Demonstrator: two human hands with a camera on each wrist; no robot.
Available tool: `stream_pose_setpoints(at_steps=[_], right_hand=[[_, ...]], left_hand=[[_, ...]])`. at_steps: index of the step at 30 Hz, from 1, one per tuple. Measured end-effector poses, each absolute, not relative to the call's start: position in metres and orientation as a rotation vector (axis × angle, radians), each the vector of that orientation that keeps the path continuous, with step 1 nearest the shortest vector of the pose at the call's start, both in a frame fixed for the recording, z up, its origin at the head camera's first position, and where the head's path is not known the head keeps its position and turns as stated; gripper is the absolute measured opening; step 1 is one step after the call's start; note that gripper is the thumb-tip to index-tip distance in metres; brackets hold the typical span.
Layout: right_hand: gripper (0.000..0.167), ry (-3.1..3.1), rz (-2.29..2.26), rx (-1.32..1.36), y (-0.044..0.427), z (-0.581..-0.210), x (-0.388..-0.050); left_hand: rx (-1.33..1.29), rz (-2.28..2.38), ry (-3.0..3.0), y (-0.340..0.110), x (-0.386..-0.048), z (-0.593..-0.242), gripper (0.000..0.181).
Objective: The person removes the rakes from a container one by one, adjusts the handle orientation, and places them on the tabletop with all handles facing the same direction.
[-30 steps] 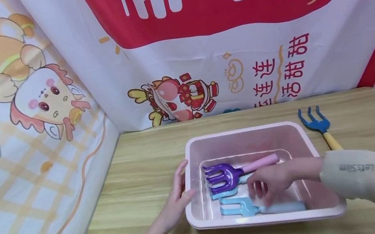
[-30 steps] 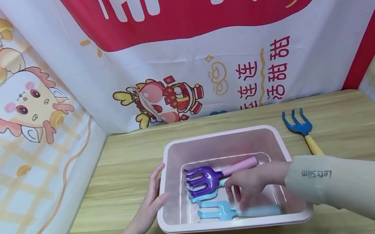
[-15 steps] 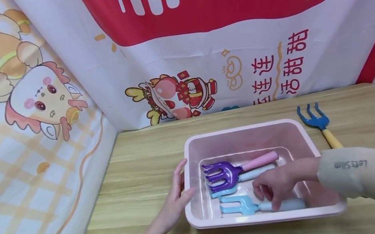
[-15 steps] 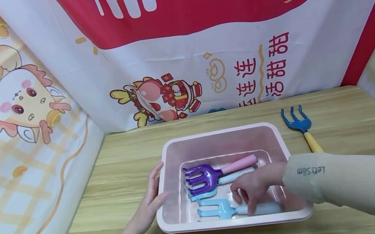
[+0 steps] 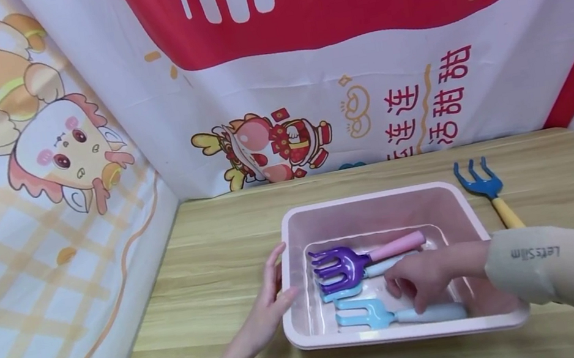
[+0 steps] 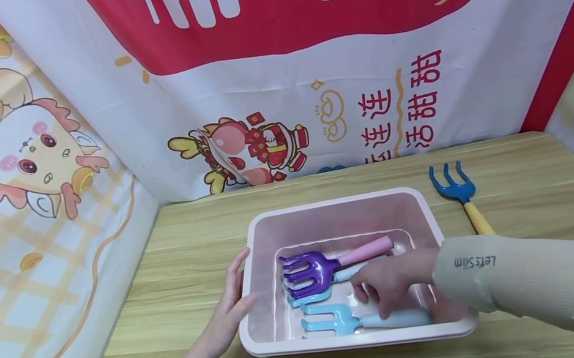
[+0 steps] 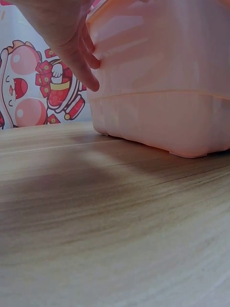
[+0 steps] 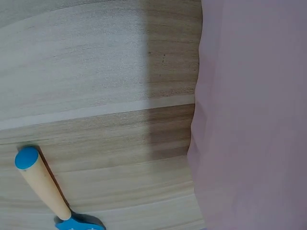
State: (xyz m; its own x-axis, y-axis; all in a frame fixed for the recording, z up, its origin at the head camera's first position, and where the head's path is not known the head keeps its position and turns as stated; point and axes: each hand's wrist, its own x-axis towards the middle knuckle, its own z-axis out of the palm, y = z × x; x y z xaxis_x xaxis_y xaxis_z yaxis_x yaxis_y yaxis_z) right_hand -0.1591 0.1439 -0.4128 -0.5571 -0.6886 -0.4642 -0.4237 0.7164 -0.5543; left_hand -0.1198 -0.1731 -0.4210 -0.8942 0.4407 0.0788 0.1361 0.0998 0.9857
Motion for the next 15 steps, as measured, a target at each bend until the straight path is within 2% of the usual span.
stream_pose_setpoints(at_steps=[6, 12, 15], right_hand=[[0.03, 2.363, -0.426, -0.792, 0.1447, -0.413, -0.1604], [0.023, 2.221, -0.679, -0.876, 0.1417, -0.4124, -0.1594], [0.026, 2.139, -0.748, -0.93, 0.1401, -0.4111, -0.1591]], left_hand=[[0.596, 1.882, 2.13, -0.1732, -0.1198, -0.4215, 0.073], [0.645, 1.913, 2.107, -0.173, -0.1213, -0.4227, 0.073], [0.643, 1.917, 2.106, -0.1725, -0.1213, -0.4222, 0.073]])
